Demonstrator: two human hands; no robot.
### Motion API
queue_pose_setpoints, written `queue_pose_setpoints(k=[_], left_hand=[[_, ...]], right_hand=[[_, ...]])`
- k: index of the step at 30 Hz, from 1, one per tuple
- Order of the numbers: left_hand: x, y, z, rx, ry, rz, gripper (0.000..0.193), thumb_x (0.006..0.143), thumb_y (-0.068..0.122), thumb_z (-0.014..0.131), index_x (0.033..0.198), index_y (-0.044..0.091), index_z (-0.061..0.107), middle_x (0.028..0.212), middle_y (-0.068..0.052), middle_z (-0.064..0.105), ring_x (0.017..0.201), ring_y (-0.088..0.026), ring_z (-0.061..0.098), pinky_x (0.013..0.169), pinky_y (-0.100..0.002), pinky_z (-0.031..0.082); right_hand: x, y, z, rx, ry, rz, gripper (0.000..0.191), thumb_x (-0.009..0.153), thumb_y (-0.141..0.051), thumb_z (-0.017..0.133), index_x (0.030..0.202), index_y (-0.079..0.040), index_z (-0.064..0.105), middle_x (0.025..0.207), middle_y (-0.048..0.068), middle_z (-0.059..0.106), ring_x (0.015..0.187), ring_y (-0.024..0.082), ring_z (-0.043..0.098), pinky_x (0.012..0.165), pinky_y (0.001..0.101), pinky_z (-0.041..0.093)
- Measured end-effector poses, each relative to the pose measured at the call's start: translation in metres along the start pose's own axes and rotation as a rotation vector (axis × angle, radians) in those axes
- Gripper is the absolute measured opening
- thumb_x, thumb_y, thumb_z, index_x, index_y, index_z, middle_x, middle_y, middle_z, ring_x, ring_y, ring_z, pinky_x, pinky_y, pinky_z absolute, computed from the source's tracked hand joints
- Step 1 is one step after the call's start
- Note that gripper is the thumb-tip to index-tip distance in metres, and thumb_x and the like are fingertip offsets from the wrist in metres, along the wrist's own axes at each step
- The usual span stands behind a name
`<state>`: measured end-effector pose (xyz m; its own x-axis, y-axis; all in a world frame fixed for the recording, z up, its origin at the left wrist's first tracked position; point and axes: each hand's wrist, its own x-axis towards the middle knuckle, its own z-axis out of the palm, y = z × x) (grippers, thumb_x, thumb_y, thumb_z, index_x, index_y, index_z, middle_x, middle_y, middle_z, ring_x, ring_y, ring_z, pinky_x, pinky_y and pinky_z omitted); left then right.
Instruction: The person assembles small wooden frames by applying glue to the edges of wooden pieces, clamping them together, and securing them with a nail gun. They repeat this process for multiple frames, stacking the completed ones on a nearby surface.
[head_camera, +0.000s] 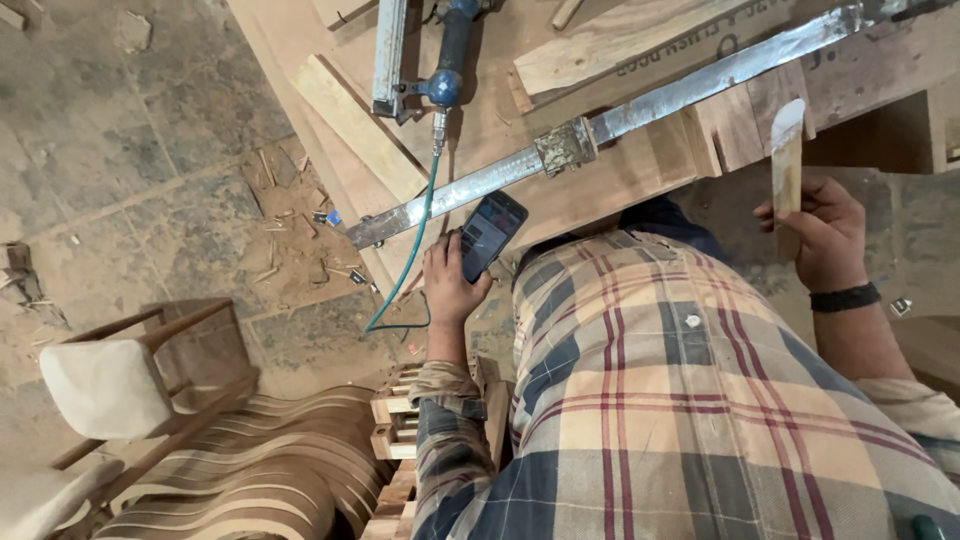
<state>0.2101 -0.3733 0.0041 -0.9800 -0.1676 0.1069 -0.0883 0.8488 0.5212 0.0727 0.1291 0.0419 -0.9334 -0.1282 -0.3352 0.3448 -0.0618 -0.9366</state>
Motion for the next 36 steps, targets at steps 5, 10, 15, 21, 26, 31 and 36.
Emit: queue_pose_setpoints(k=[5,10,15,21,26,31,36], left_hand=[[-0.005,-0.007,0.012,-0.001,-0.01,-0.028,0.078,0.069,0.025,0.08,0.137,-0.002,0.055,0.135,-0.023,0.055,0.123,-0.044,0.053,0.108,-0.052,0.044],[-0.004,-0.01,0.026,0.004,0.001,-0.012,0.08,0.071,0.032,0.085,0.137,-0.001,0.055,0.133,-0.024,0.054,0.121,-0.046,0.052,0.106,-0.055,0.044],[0.009,0.011,0.021,0.028,0.036,-0.008,0.078,0.071,0.034,0.086,0.134,-0.001,0.058,0.128,-0.024,0.057,0.113,-0.046,0.055,0.099,-0.055,0.047],[0.049,0.067,0.023,-0.092,0.067,0.267,0.039,0.087,0.023,0.081,0.121,0.008,0.067,0.121,-0.013,0.066,0.109,-0.033,0.065,0.098,-0.045,0.052],[0.106,0.142,0.05,-0.266,-0.084,0.487,0.028,0.087,0.018,0.077,0.114,0.015,0.07,0.122,-0.006,0.068,0.111,-0.029,0.067,0.095,-0.042,0.054],[0.169,0.208,0.082,-0.182,-0.116,0.668,0.047,0.092,0.019,0.064,0.136,0.006,0.062,0.138,-0.011,0.062,0.129,-0.032,0.057,0.109,-0.045,0.044],[0.203,0.228,0.124,-0.01,-0.229,0.732,0.05,0.088,0.015,0.057,0.137,0.008,0.06,0.142,-0.009,0.061,0.137,-0.031,0.054,0.115,-0.046,0.036]], right_hand=[[-0.006,0.034,-0.019,-0.048,0.02,0.029,0.025,0.1,0.0,0.062,0.124,0.006,0.059,0.103,0.017,0.071,0.095,0.023,0.07,0.087,0.0352,0.058],[-0.006,0.066,-0.033,-0.077,0.149,0.126,0.032,0.093,-0.004,0.064,0.125,-0.001,0.06,0.103,0.013,0.073,0.088,0.02,0.073,0.076,0.0329,0.059],[-0.013,0.056,-0.023,-0.4,0.159,0.056,0.027,0.093,-0.005,0.06,0.12,0.0,0.063,0.095,0.008,0.074,0.081,0.012,0.068,0.072,0.0272,0.056],[-0.015,0.016,0.013,-0.666,0.136,-0.031,0.024,0.093,-0.007,0.061,0.117,0.0,0.065,0.092,0.012,0.076,0.08,0.019,0.071,0.073,0.0313,0.055],[-0.012,-0.002,0.036,-0.957,0.167,-0.158,0.026,0.09,-0.014,0.067,0.115,-0.005,0.067,0.095,0.022,0.072,0.086,0.039,0.071,0.075,0.0443,0.056],[-0.008,-0.011,0.052,-1.225,0.175,-0.132,0.029,0.087,-0.016,0.061,0.115,-0.01,0.068,0.086,0.02,0.071,0.083,0.039,0.069,0.076,0.0508,0.055],[-0.014,-0.018,0.063,-1.206,0.15,-0.318,0.034,0.088,-0.015,0.058,0.12,-0.011,0.067,0.09,0.017,0.072,0.081,0.036,0.07,0.072,0.0495,0.056]])
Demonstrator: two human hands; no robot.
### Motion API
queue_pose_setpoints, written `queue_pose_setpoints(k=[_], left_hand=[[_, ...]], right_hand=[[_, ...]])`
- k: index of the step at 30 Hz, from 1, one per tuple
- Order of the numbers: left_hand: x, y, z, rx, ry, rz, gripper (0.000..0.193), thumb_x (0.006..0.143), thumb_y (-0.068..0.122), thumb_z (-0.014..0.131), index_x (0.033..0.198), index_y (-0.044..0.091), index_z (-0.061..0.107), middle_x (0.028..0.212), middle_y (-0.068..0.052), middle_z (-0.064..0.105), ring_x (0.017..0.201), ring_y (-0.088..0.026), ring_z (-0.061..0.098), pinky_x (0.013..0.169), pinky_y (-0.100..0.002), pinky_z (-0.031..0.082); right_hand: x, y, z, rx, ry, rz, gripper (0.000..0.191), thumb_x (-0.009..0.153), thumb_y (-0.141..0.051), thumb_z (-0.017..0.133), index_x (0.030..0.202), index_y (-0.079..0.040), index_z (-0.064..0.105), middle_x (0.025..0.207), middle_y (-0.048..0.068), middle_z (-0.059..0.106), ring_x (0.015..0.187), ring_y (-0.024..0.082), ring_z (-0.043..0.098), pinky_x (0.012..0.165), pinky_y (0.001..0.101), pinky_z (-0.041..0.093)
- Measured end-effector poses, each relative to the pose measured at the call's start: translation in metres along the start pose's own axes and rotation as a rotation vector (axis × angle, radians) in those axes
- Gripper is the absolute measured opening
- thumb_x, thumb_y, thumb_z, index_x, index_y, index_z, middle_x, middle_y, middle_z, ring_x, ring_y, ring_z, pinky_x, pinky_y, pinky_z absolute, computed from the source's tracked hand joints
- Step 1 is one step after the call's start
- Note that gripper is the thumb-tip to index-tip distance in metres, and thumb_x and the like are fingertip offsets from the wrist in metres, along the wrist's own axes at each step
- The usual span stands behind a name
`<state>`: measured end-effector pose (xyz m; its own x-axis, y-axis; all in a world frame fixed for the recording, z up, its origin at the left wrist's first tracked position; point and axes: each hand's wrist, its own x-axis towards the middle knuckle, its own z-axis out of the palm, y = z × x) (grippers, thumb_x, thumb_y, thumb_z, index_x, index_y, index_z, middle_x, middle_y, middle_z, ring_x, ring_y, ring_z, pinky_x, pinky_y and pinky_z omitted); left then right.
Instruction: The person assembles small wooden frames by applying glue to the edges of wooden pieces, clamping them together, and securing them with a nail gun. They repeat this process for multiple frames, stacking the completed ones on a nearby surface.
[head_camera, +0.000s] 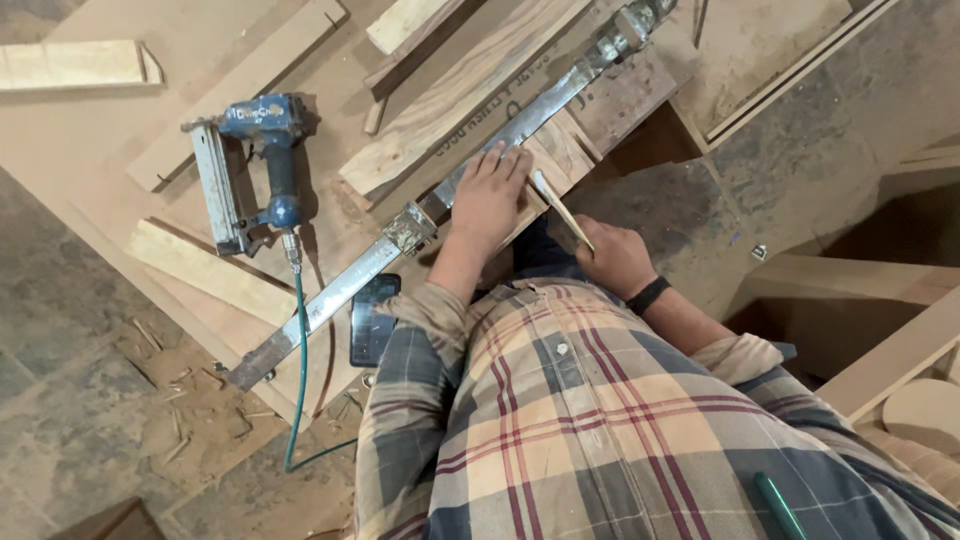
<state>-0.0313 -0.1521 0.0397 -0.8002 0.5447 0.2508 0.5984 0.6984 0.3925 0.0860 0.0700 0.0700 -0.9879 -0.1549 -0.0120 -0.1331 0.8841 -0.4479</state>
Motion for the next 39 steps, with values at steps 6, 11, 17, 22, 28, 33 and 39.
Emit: queue_pose_setpoints(k=[6,11,17,22,28,33,39], left_hand=[[-0.002,-0.022,0.023,0.033,-0.079,0.031,0.051,0.091,0.011,0.053,0.142,0.008,0.059,0.147,-0.007,0.06,0.136,-0.027,0.054,0.117,-0.046,0.034],[-0.003,-0.015,0.022,0.057,-0.156,-0.02,0.053,0.089,0.011,0.051,0.142,0.01,0.059,0.149,-0.006,0.058,0.137,-0.024,0.053,0.117,-0.049,0.032],[-0.002,-0.009,0.013,0.075,-0.136,-0.048,0.053,0.091,0.011,0.05,0.144,0.01,0.057,0.15,-0.005,0.057,0.138,-0.023,0.052,0.118,-0.051,0.031],[-0.004,-0.008,0.015,0.075,-0.135,-0.047,0.057,0.089,0.011,0.051,0.145,0.007,0.056,0.151,-0.007,0.056,0.138,-0.025,0.052,0.117,-0.05,0.031],[-0.003,-0.008,0.019,0.091,-0.126,-0.032,0.056,0.089,0.011,0.054,0.144,0.006,0.056,0.151,-0.009,0.056,0.138,-0.026,0.051,0.117,-0.05,0.032],[-0.005,-0.006,0.017,0.077,-0.148,-0.059,0.059,0.086,0.01,0.055,0.145,0.009,0.056,0.152,-0.006,0.055,0.138,-0.026,0.051,0.116,-0.051,0.033],[-0.005,-0.007,0.02,0.08,-0.139,-0.061,0.062,0.085,0.009,0.055,0.147,0.011,0.054,0.154,-0.006,0.054,0.14,-0.024,0.05,0.117,-0.05,0.034]], right_hand=[[-0.006,-0.006,-0.005,0.02,0.004,-0.028,0.035,0.086,-0.013,0.059,0.12,-0.008,0.069,0.09,0.017,0.073,0.079,0.036,0.07,0.071,0.0479,0.057],[0.001,-0.006,-0.001,0.071,-0.034,0.016,0.032,0.085,-0.012,0.061,0.115,-0.007,0.071,0.087,0.02,0.071,0.076,0.041,0.068,0.068,0.051,0.054],[0.006,-0.004,-0.002,0.022,-0.101,0.021,0.029,0.082,-0.014,0.057,0.107,-0.009,0.071,0.081,0.02,0.07,0.075,0.041,0.068,0.068,0.0527,0.054],[0.004,-0.001,-0.005,0.07,-0.121,0.079,0.029,0.087,-0.016,0.056,0.11,-0.014,0.073,0.086,0.021,0.071,0.078,0.042,0.067,0.07,0.054,0.054],[0.003,0.001,0.001,0.115,-0.093,0.09,0.034,0.085,-0.019,0.057,0.114,-0.015,0.073,0.09,0.021,0.072,0.081,0.041,0.068,0.073,0.0535,0.054],[-0.01,-0.001,-0.005,-0.016,-0.188,0.201,0.029,0.088,-0.022,0.058,0.111,-0.019,0.075,0.09,0.017,0.073,0.084,0.038,0.07,0.077,0.051,0.056],[-0.024,-0.008,-0.016,0.056,-0.065,0.043,0.042,0.084,-0.017,0.056,0.123,-0.015,0.073,0.095,0.018,0.074,0.081,0.038,0.07,0.071,0.0488,0.057]])
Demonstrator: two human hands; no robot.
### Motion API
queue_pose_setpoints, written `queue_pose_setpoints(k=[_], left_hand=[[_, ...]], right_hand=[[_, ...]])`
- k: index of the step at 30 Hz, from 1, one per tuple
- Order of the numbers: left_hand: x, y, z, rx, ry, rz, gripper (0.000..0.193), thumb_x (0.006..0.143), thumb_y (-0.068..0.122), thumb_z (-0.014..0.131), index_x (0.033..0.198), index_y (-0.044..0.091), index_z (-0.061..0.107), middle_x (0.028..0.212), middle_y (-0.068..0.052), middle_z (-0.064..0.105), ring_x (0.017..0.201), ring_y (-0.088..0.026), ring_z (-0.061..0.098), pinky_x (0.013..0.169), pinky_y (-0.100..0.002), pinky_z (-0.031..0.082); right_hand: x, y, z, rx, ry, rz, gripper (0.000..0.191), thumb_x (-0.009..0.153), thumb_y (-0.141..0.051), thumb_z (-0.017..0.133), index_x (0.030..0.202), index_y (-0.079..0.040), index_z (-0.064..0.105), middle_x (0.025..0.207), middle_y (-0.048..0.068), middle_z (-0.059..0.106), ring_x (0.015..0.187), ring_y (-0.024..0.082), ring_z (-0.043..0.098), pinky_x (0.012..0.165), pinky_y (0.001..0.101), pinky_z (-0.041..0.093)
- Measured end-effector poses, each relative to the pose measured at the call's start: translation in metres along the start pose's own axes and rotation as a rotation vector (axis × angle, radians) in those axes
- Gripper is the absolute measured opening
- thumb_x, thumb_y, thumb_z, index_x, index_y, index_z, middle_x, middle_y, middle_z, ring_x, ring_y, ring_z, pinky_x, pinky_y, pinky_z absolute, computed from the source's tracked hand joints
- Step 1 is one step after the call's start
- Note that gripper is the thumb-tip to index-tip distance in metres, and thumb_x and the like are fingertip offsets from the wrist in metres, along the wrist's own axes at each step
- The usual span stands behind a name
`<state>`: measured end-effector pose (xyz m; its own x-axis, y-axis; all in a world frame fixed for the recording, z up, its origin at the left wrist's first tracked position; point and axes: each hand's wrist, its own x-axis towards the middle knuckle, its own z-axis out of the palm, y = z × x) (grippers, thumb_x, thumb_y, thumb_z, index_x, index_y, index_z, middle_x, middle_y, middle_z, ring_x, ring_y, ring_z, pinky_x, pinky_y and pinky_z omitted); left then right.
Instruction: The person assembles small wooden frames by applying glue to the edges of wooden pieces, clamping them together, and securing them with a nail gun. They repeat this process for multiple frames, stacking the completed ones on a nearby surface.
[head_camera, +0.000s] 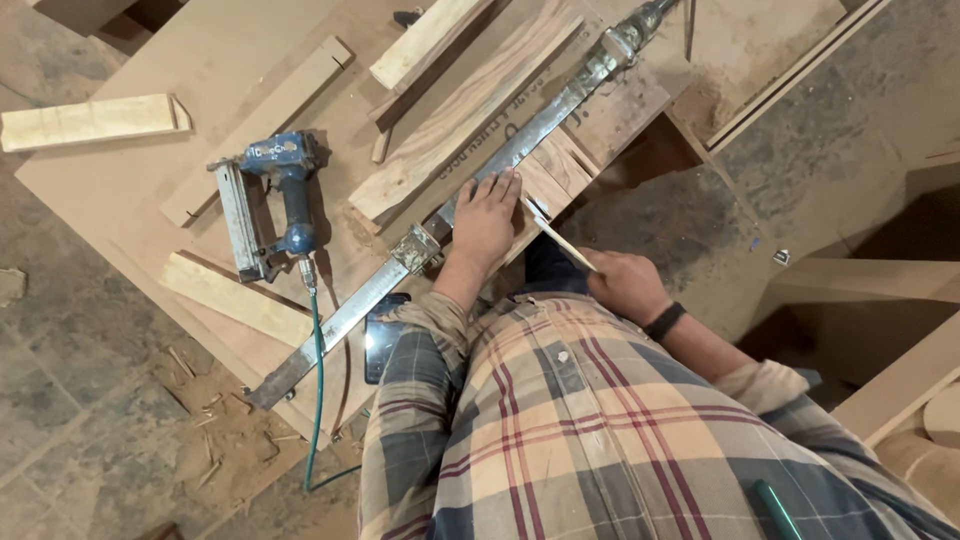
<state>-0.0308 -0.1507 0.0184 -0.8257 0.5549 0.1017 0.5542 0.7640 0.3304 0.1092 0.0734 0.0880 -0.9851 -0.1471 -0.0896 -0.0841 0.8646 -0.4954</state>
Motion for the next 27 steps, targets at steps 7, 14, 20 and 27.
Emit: queue_pose_setpoints(k=[7,14,20,27], left_hand=[[-0.002,-0.001,0.005,-0.029,0.011,-0.005,0.06,0.087,0.012,0.056,0.147,0.01,0.054,0.154,-0.007,0.053,0.14,-0.026,0.049,0.116,-0.05,0.033],[-0.001,-0.001,0.003,-0.034,-0.003,-0.015,0.066,0.08,0.01,0.057,0.147,0.01,0.054,0.154,-0.006,0.053,0.141,-0.025,0.049,0.116,-0.049,0.033],[0.0,0.002,-0.005,-0.053,-0.021,-0.022,0.069,0.078,0.009,0.059,0.147,0.01,0.053,0.154,-0.007,0.054,0.141,-0.025,0.049,0.117,-0.05,0.033],[0.0,0.005,-0.01,-0.034,0.015,0.008,0.071,0.077,0.009,0.06,0.148,0.007,0.053,0.151,-0.009,0.055,0.141,-0.026,0.049,0.118,-0.049,0.034]], right_hand=[[0.021,-0.002,0.013,-0.022,0.045,0.024,0.04,0.086,-0.018,0.058,0.122,-0.013,0.073,0.097,0.017,0.075,0.083,0.037,0.071,0.073,0.048,0.057],[0.028,0.008,0.017,-0.008,0.035,0.053,0.041,0.085,-0.018,0.057,0.123,-0.014,0.073,0.097,0.018,0.074,0.083,0.038,0.07,0.074,0.0479,0.057],[0.022,0.006,0.022,0.024,-0.002,0.11,0.043,0.087,-0.014,0.055,0.127,-0.015,0.071,0.092,0.019,0.073,0.082,0.039,0.07,0.074,0.0506,0.056],[0.031,0.01,0.03,0.065,0.089,0.028,0.039,0.087,-0.014,0.056,0.123,-0.012,0.07,0.094,0.021,0.073,0.083,0.04,0.069,0.074,0.0512,0.056]])
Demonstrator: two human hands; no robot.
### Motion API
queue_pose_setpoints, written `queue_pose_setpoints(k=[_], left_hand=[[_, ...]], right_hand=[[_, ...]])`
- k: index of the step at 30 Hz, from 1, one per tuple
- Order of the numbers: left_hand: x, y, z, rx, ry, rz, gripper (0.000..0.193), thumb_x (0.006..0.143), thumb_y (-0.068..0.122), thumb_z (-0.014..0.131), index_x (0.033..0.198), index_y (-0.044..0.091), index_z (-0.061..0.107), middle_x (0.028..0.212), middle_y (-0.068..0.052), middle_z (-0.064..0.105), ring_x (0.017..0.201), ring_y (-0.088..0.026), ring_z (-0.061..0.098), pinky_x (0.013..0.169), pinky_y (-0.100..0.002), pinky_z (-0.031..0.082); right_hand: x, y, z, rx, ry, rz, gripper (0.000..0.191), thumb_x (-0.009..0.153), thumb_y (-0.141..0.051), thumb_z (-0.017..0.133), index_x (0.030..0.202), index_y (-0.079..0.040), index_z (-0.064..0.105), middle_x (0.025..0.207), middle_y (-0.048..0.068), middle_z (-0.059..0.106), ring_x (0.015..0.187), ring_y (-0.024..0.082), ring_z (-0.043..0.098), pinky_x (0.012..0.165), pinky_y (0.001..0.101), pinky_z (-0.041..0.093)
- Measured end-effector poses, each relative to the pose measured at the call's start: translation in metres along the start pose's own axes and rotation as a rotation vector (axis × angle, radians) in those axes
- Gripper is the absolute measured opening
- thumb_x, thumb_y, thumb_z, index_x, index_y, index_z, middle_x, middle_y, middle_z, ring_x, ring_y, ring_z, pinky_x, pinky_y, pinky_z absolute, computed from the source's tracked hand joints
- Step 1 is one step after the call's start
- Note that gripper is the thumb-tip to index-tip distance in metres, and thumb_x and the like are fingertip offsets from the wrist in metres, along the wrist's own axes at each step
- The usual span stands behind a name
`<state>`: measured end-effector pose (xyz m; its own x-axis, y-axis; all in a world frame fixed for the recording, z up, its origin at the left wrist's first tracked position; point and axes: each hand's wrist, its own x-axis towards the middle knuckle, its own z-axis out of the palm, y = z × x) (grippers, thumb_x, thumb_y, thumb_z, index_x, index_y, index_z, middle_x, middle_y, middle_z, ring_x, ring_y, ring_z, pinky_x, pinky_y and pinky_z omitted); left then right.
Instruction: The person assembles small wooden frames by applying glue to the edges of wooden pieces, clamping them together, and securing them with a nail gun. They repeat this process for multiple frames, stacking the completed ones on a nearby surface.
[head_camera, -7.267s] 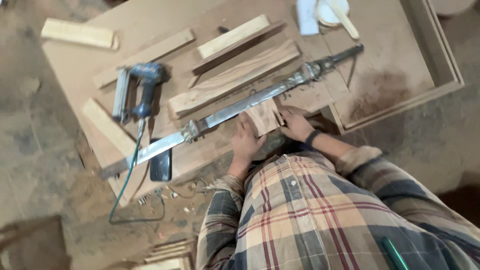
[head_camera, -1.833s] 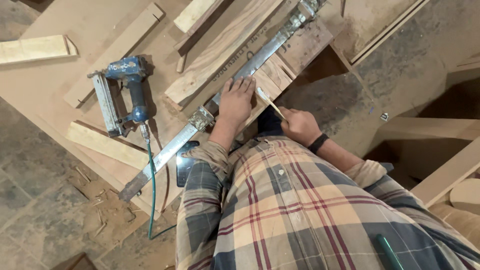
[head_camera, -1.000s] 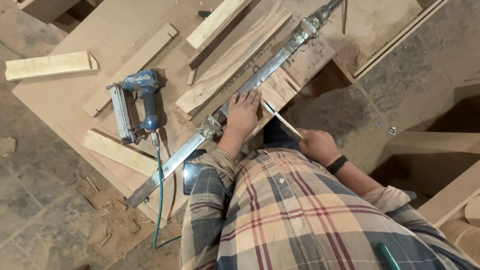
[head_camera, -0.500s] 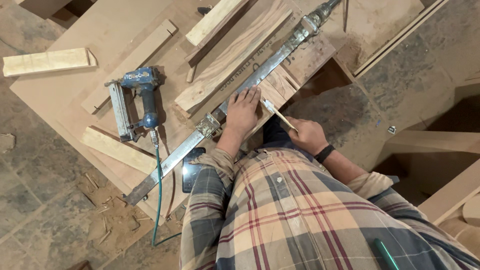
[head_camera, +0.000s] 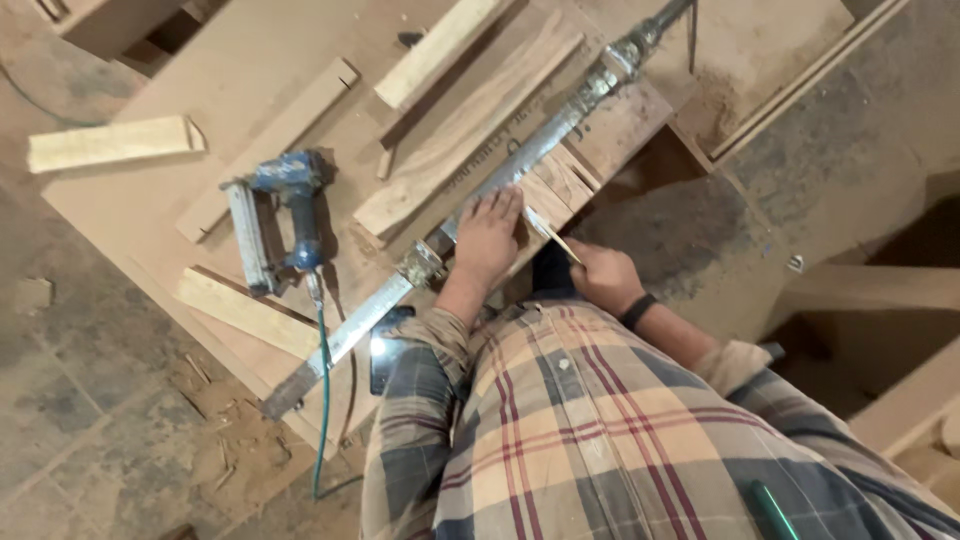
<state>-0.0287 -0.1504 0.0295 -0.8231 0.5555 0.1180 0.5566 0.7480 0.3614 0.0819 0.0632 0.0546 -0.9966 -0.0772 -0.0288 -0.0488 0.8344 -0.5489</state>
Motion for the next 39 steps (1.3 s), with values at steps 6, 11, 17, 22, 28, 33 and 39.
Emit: queue_pose_setpoints(k=[6,11,17,22,28,33,39], left_hand=[[-0.001,0.001,0.002,0.01,0.001,-0.022,0.067,0.078,0.011,0.061,0.145,0.008,0.055,0.152,-0.008,0.055,0.139,-0.026,0.05,0.116,-0.05,0.034],[0.002,0.004,-0.002,-0.011,0.006,-0.041,0.067,0.077,0.014,0.062,0.143,0.009,0.058,0.15,-0.008,0.056,0.138,-0.026,0.051,0.115,-0.05,0.035],[0.023,0.01,-0.009,-0.049,-0.108,-0.091,0.055,0.081,0.024,0.066,0.136,0.016,0.062,0.147,-0.004,0.06,0.14,-0.027,0.05,0.116,-0.051,0.033],[0.051,0.026,-0.002,-0.076,0.025,0.071,0.062,0.079,0.033,0.071,0.135,0.009,0.064,0.141,-0.009,0.062,0.136,-0.03,0.049,0.113,-0.052,0.031],[0.071,0.044,0.019,-0.023,-0.082,0.013,0.056,0.081,0.038,0.073,0.126,0.005,0.068,0.141,-0.015,0.062,0.135,-0.029,0.054,0.118,-0.051,0.032],[0.081,0.044,0.029,0.058,-0.057,0.06,0.066,0.077,0.041,0.074,0.125,-0.004,0.067,0.133,-0.02,0.065,0.129,-0.032,0.058,0.116,-0.046,0.035],[0.082,0.039,0.028,0.015,-0.075,0.089,0.042,0.084,0.023,0.063,0.117,-0.001,0.071,0.131,-0.022,0.068,0.128,-0.035,0.062,0.116,-0.046,0.039]], right_hand=[[-0.024,0.008,-0.019,-0.102,-0.167,0.161,0.037,0.086,-0.019,0.058,0.12,-0.017,0.073,0.09,0.02,0.073,0.083,0.04,0.07,0.077,0.0521,0.056],[-0.03,0.027,-0.051,0.075,-0.03,0.251,0.039,0.087,-0.021,0.06,0.123,-0.015,0.072,0.09,0.021,0.072,0.077,0.038,0.071,0.073,0.0474,0.058],[0.006,0.055,-0.061,0.096,0.049,0.198,0.041,0.088,-0.02,0.063,0.127,-0.015,0.072,0.089,0.022,0.07,0.08,0.04,0.068,0.075,0.0482,0.056],[0.029,0.07,-0.059,0.019,-0.007,0.092,0.04,0.087,-0.022,0.061,0.125,-0.015,0.072,0.09,0.021,0.071,0.083,0.042,0.067,0.076,0.0517,0.054],[0.036,0.09,-0.045,-0.055,-0.057,0.069,0.041,0.086,-0.026,0.058,0.123,-0.016,0.072,0.094,0.02,0.072,0.086,0.043,0.067,0.076,0.054,0.053],[0.029,0.109,-0.034,-0.056,-0.076,0.097,0.035,0.086,-0.03,0.061,0.114,-0.014,0.073,0.093,0.02,0.072,0.086,0.041,0.068,0.077,0.0522,0.054],[0.027,0.113,-0.035,0.043,-0.051,0.079,0.036,0.087,-0.028,0.06,0.117,-0.012,0.073,0.095,0.021,0.072,0.088,0.042,0.067,0.076,0.0519,0.054]])
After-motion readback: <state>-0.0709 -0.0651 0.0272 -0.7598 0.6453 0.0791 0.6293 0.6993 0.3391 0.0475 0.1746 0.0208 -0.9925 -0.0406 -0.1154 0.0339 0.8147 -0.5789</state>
